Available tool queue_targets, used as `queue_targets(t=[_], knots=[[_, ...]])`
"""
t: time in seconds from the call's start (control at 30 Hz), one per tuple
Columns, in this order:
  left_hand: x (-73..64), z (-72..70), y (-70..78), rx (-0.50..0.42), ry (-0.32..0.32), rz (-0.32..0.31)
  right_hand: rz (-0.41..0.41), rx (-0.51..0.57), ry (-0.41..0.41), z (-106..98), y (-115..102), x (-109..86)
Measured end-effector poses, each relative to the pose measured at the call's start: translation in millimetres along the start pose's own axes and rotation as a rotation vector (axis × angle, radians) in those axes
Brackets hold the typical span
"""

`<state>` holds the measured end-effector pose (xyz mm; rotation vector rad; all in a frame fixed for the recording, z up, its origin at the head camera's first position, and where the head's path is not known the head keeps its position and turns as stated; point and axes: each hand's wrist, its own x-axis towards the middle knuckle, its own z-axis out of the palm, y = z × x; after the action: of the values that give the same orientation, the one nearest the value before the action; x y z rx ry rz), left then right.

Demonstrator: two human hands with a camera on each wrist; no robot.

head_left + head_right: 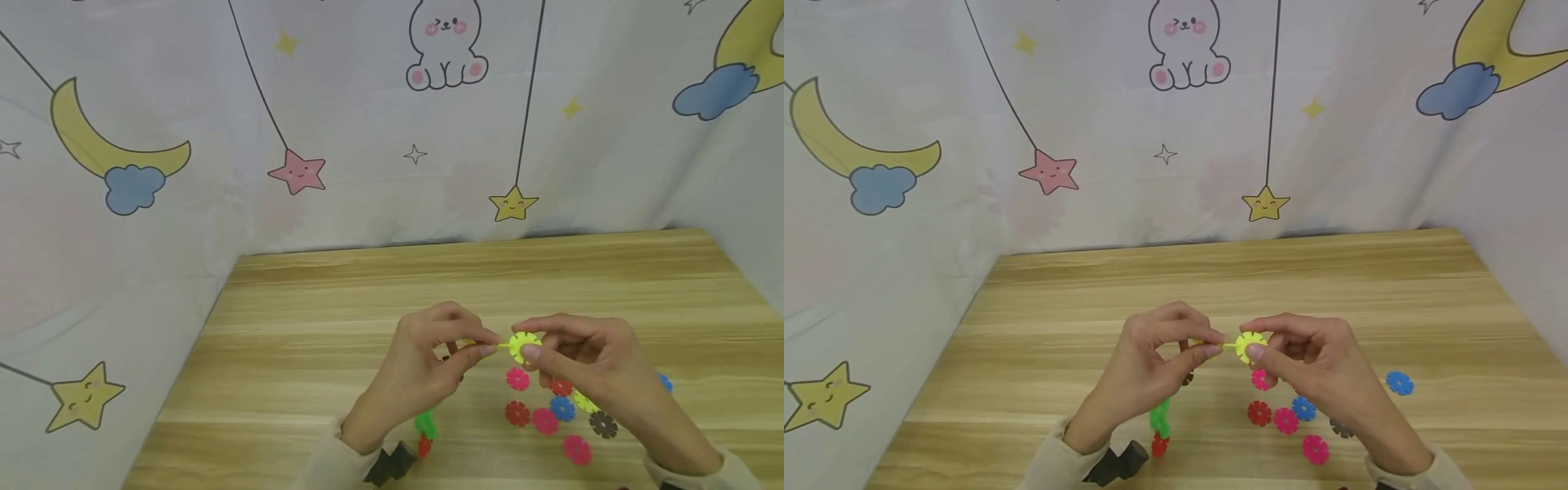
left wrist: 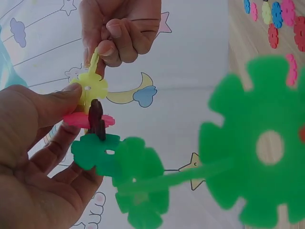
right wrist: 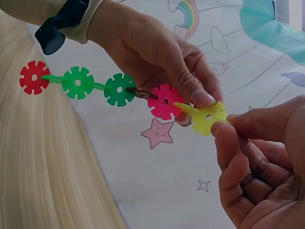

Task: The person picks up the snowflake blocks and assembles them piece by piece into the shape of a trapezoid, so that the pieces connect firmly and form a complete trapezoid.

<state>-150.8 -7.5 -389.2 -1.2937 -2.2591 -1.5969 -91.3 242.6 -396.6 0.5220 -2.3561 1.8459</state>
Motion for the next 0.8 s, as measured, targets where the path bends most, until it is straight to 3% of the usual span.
queue_targets(t=[0.17, 0.37, 0.57, 0.8], knots=[[-0.6, 2.6, -1.9, 0.045, 0.01, 0.081, -0.003, 0.008, -0.006, 0.7, -0.8, 0.0], [-0.6, 5.1, -1.0, 0.066, 0.022, 0.132, 0.025, 0.015, -0.004, 2.2, 0.1, -1.5], [-0.8, 6.0, -0.7, 0.039, 0.026, 0.122, 0.023, 0.033, -0.028, -0.2, 4.9, -1.7], [-0.8, 5.6, -2.3, -0.006, 0.024, 0.061, 0.003, 0.032, -0.066, -1.9, 6.2, -1.0]])
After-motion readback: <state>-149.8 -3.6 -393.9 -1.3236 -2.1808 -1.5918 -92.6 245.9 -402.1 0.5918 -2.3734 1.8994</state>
